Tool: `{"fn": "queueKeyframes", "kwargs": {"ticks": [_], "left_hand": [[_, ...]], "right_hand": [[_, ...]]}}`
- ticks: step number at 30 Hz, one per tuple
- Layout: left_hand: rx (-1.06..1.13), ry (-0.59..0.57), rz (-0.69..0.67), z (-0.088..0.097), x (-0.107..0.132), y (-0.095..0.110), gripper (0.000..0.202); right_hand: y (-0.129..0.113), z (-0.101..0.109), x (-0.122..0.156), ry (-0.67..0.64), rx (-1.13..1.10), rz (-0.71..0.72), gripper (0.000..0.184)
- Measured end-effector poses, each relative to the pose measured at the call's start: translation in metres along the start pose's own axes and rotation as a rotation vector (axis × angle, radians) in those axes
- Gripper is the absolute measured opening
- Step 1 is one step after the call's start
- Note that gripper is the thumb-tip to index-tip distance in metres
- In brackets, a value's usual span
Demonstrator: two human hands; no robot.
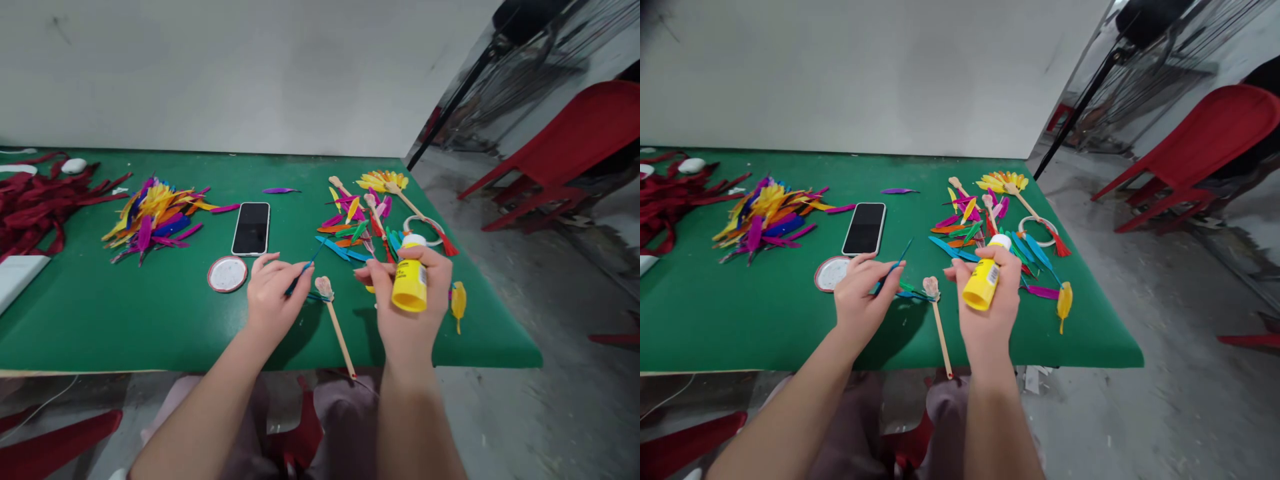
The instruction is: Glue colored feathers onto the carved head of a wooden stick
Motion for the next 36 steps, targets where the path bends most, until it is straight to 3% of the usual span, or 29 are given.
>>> {"fn": "queueKeyframes", "kwargs": {"ticks": [6,13,19,27,36], "left_hand": [[0.020,-0.013,0.032,-0.002,0.000,-0.003,0.010],[0.032,-0.011,0.026,-0.003,0.000,-0.003,0.010],[0.035,-0.025,0.034,-0.004,0.000,-0.004,0.011],[0.034,-0.017,0.032,-0.003,0.000,-0.005,0.011],[0.036,-0.026,0.042,-0.003,0.000,-0.005,0.012]], "right_hand": [[0.022,-0.003,-0.006,-0.205,0.017,-0.120,0.026],[0.030,0.005,-0.009,-0.130,0.138,-0.288,0.029],[0.031,0.006,-0.011,-0.131,0.058,-0.256,0.031],[0.025,0.006,-0.012,-0.163,-0.057,-0.094,0.035],[0.024,0.009,-0.010,-0.169,0.024,-0.243,0.030]]}}
Point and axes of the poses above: each hand's wrist, its own x-axis away from the middle knuckle, its own z-axis out of the back of the hand, y = z × x, the point moved 7 cm from there along -x, towards the middle knuckle, and after that the axes turned 2 degrees about -z, right-handed, at the moved point
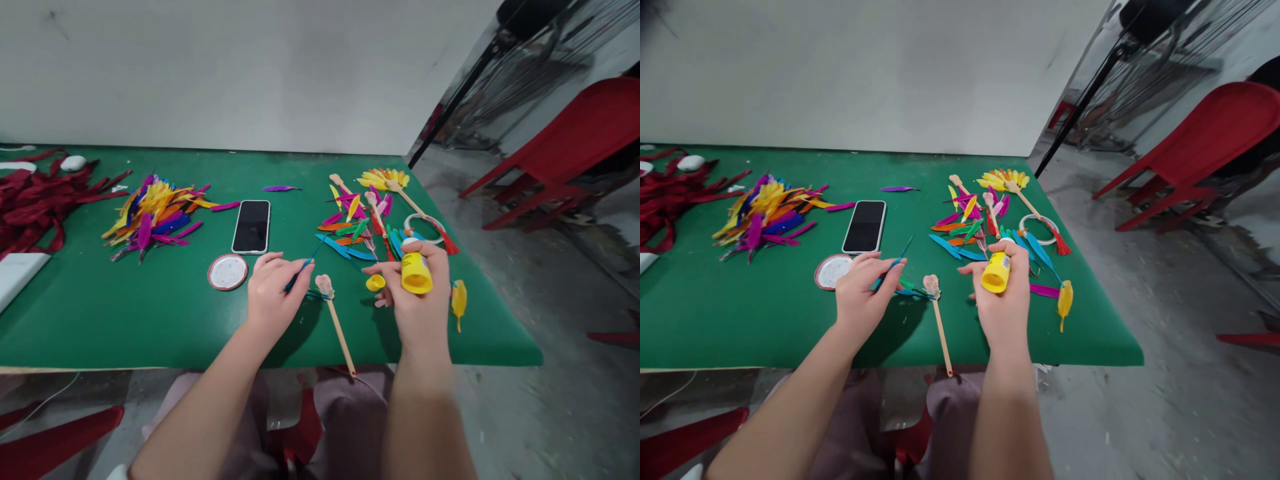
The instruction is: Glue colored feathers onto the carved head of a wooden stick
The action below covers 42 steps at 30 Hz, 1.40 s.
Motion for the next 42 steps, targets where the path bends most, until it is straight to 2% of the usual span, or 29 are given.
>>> {"fn": "queueKeyframes", "kwargs": {"ticks": [3,6,13,19,27,30,37,42], "left_hand": [[0.006,0.003,0.009,0.000,0.000,-0.001,0.013],[0.014,0.005,0.017,-0.001,0.001,-0.002,0.013],[0.032,-0.027,0.030,-0.004,0.002,-0.003,0.016],[0.041,-0.052,0.041,-0.006,0.002,-0.003,0.014],[0.046,-0.067,0.042,-0.006,0.003,-0.004,0.014],[0.043,-0.070,0.041,-0.006,0.003,-0.003,0.015],[0.044,-0.064,0.032,-0.006,0.003,-0.003,0.015],[0.048,-0.064,0.033,-0.006,0.002,-0.002,0.014]], "right_hand": [[0.000,0.003,-0.001,0.069,-0.043,-0.012,0.026],[0.005,0.002,-0.003,0.097,-0.208,-0.070,0.026],[0.012,-0.006,-0.005,0.008,-0.408,-0.239,0.032],[0.011,-0.012,-0.003,-0.072,-0.471,-0.207,0.034],[0.010,-0.010,-0.002,-0.180,-0.294,-0.041,0.035],[0.010,-0.009,-0.004,-0.162,-0.214,0.007,0.036],[0.016,0.002,-0.005,-0.074,0.036,-0.031,0.033],[0.012,0.001,-0.004,-0.110,0.155,0.045,0.031]]}}
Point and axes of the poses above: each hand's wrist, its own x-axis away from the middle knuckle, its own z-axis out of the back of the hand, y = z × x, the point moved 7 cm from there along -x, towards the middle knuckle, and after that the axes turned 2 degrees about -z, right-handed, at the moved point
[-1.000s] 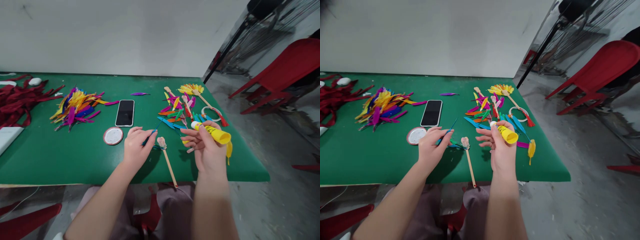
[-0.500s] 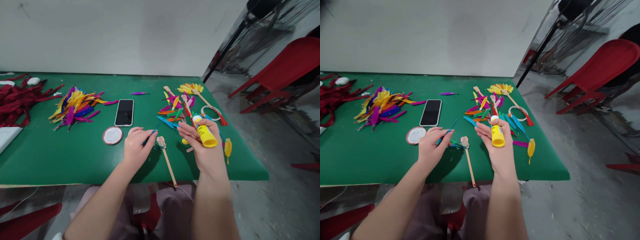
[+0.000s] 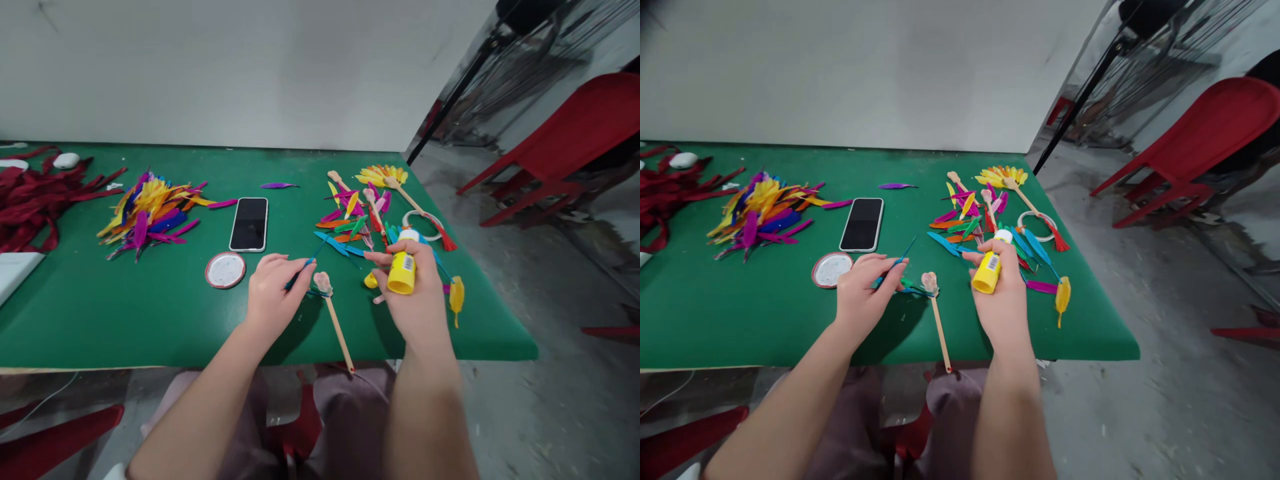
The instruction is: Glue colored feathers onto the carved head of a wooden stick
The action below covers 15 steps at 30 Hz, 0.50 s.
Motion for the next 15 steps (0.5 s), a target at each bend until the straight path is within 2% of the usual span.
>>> {"fn": "queueKeyframes", "kwargs": {"ticks": [5,10,15], "left_hand": [[0.007,-0.003,0.007,0.0004,0.0002,-0.0008,0.014],[0.009,-0.007,0.011,0.0005,0.0000,-0.0012,0.015],[0.015,-0.011,0.012,0.0003,0.0006,-0.0016,0.016]], "right_hand": [[-0.0029,-0.0042,0.0001,-0.036,0.008,0.042,0.032],[0.0055,-0.0025,-0.0005,-0.031,-0.014,-0.071,0.028],[0.0066,-0.0010,-0.0012,-0.038,0.004,-0.068,0.027]]}}
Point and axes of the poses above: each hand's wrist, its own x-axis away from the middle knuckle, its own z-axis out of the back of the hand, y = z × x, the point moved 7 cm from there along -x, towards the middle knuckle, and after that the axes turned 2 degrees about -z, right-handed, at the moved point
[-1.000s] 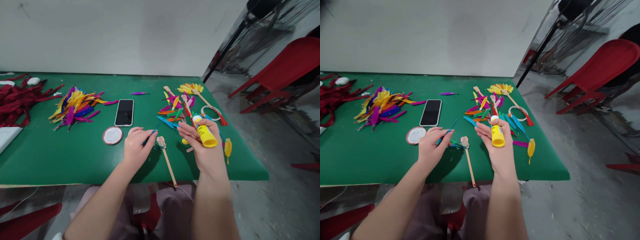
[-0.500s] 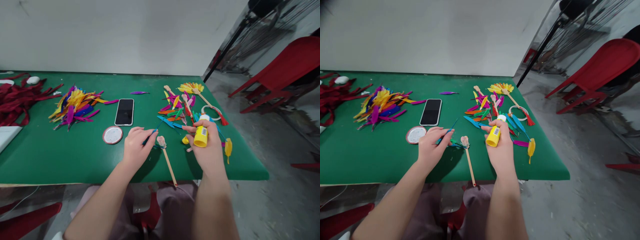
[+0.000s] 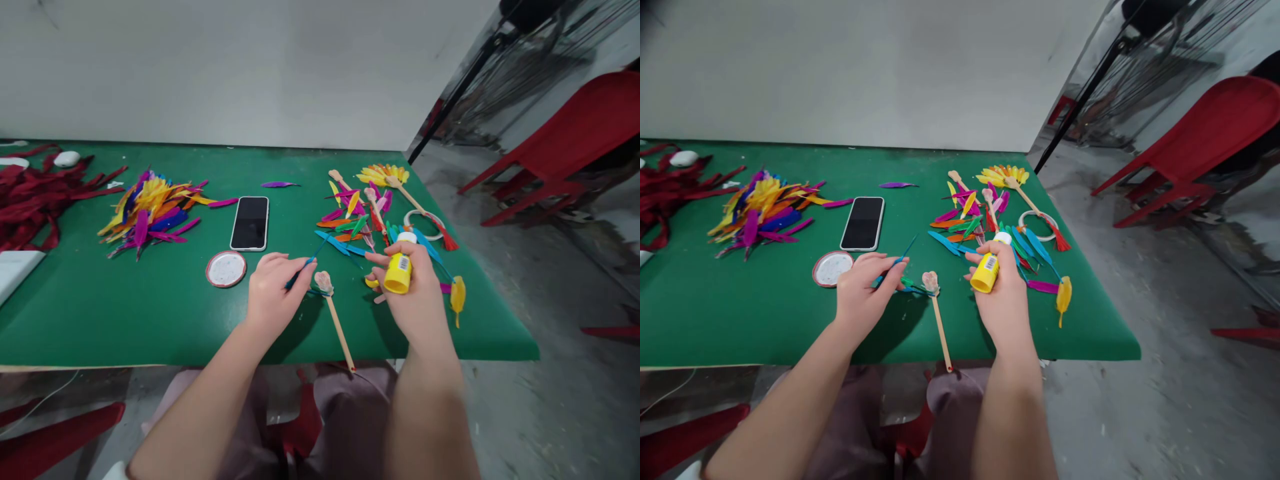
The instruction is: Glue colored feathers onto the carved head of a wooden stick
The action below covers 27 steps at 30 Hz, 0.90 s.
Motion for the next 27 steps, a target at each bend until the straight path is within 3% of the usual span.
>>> {"fn": "queueKeyframes", "kwargs": {"ticks": [4,8,11,14,17,19,24,27], "left_hand": [[0.005,-0.006,0.003,0.000,0.000,0.000,0.014],[0.021,-0.007,0.011,0.001,-0.002,0.002,0.014],[0.068,-0.020,0.067,0.000,-0.002,0.002,0.014],[0.137,-0.046,0.131,-0.003,0.000,0.003,0.014],[0.179,-0.089,0.141,-0.009,0.003,0.007,0.016],[0.199,-0.109,0.124,-0.011,0.004,0.011,0.018],[0.233,-0.099,0.002,-0.012,0.006,0.024,0.020],[0.200,-0.064,-0.098,-0.011,0.007,0.032,0.020]], "right_hand": [[0.002,0.000,-0.001,0.006,0.000,-0.018,0.027],[-0.001,0.005,0.001,0.096,-0.110,-0.039,0.027],[-0.013,0.004,0.008,0.096,-0.297,0.023,0.029],[-0.030,-0.004,0.018,0.019,-0.505,0.103,0.045],[-0.037,-0.010,0.022,0.028,-0.648,0.094,0.059],[-0.039,-0.015,0.021,0.017,-0.793,0.091,0.058],[-0.027,-0.037,0.014,-0.159,-1.256,-0.105,0.036],[-0.020,-0.049,0.014,-0.235,-1.481,-0.211,0.034]]}}
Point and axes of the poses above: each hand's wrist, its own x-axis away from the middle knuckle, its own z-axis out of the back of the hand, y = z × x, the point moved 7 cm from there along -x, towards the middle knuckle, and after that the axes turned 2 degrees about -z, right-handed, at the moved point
